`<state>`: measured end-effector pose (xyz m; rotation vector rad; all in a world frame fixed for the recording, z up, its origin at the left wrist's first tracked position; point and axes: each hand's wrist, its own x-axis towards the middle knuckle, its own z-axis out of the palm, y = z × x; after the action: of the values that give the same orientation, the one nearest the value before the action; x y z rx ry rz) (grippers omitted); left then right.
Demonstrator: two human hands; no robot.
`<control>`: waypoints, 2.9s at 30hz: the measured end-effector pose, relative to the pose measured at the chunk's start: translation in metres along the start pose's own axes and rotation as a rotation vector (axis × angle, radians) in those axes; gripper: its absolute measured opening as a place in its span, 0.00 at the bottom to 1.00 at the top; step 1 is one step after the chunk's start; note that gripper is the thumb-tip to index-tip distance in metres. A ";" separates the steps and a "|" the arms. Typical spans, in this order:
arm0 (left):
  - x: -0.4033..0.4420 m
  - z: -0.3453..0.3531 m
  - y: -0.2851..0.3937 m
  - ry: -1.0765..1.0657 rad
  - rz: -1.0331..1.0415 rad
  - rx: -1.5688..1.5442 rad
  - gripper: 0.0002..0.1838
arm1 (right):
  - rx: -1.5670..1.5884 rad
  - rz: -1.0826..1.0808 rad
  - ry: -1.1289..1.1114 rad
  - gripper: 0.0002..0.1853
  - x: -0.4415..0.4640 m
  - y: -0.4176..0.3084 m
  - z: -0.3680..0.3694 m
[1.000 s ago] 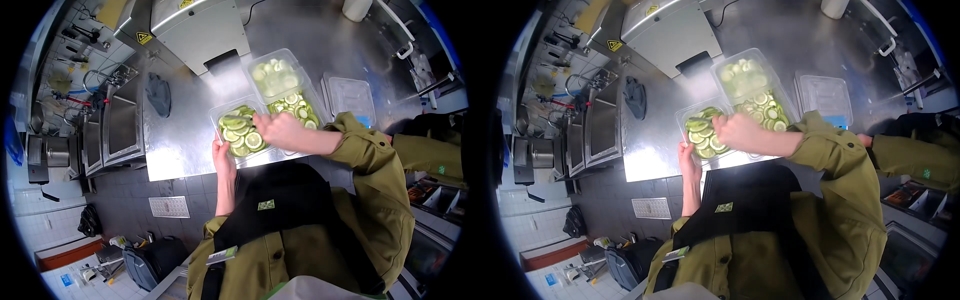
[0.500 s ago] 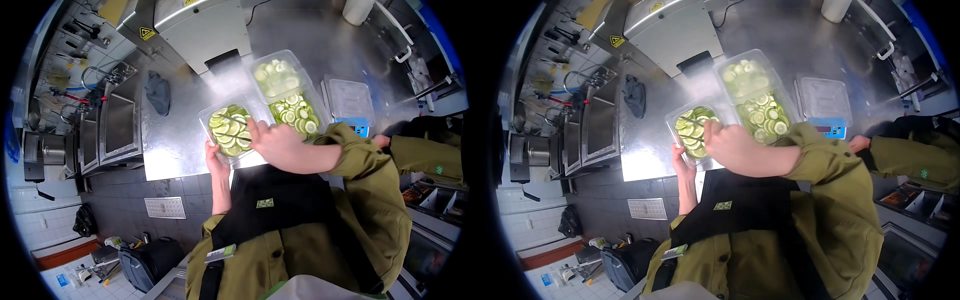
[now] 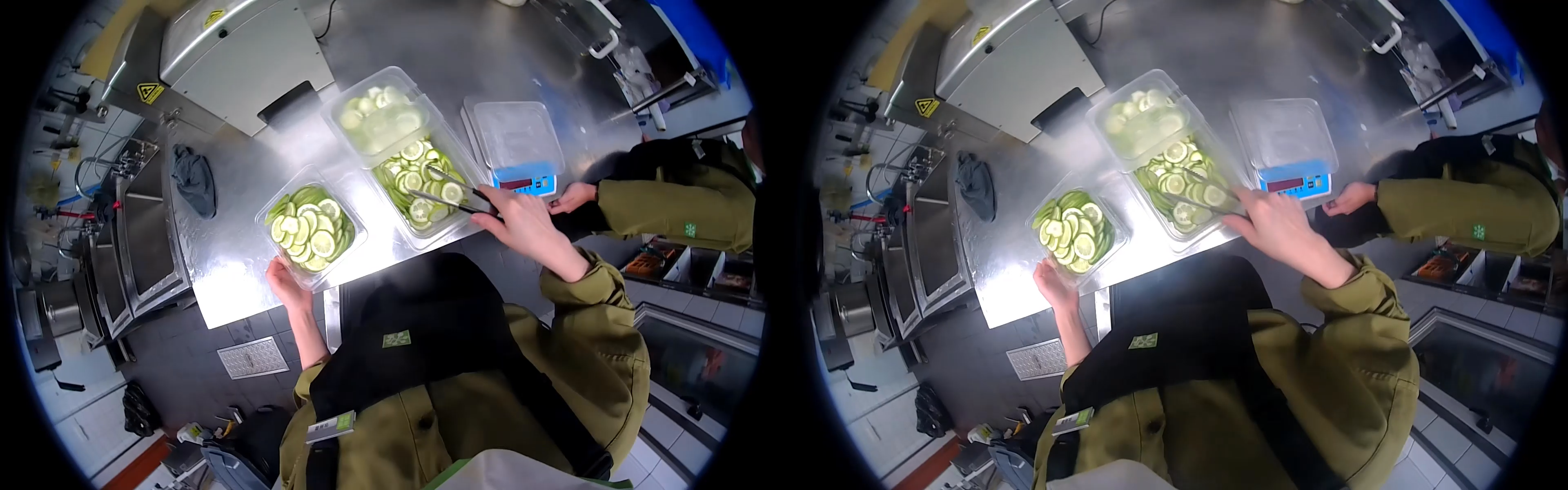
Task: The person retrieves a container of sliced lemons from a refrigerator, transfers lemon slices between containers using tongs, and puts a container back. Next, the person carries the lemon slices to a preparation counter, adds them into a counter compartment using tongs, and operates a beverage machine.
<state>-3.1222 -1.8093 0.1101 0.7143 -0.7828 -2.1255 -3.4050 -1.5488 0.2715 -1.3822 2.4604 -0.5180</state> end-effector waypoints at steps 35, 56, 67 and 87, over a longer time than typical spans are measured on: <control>0.111 0.240 0.000 -0.504 0.906 1.956 0.15 | -0.239 -0.121 0.142 0.16 0.110 0.000 0.030; 0.125 0.224 0.017 -0.483 0.931 1.675 0.10 | -0.091 0.036 -0.235 0.18 0.178 0.009 0.011; 0.120 0.224 0.012 -0.449 0.973 1.709 0.10 | -0.107 0.024 -0.118 0.19 0.199 0.005 0.033; 0.113 0.222 0.012 -0.584 0.801 1.779 0.11 | -0.307 -0.054 -0.368 0.16 0.097 -0.004 -0.014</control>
<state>-3.3339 -1.8390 0.2381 0.3353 -2.7012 -0.4247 -3.4565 -1.6314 0.2799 -1.5009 2.2658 0.1082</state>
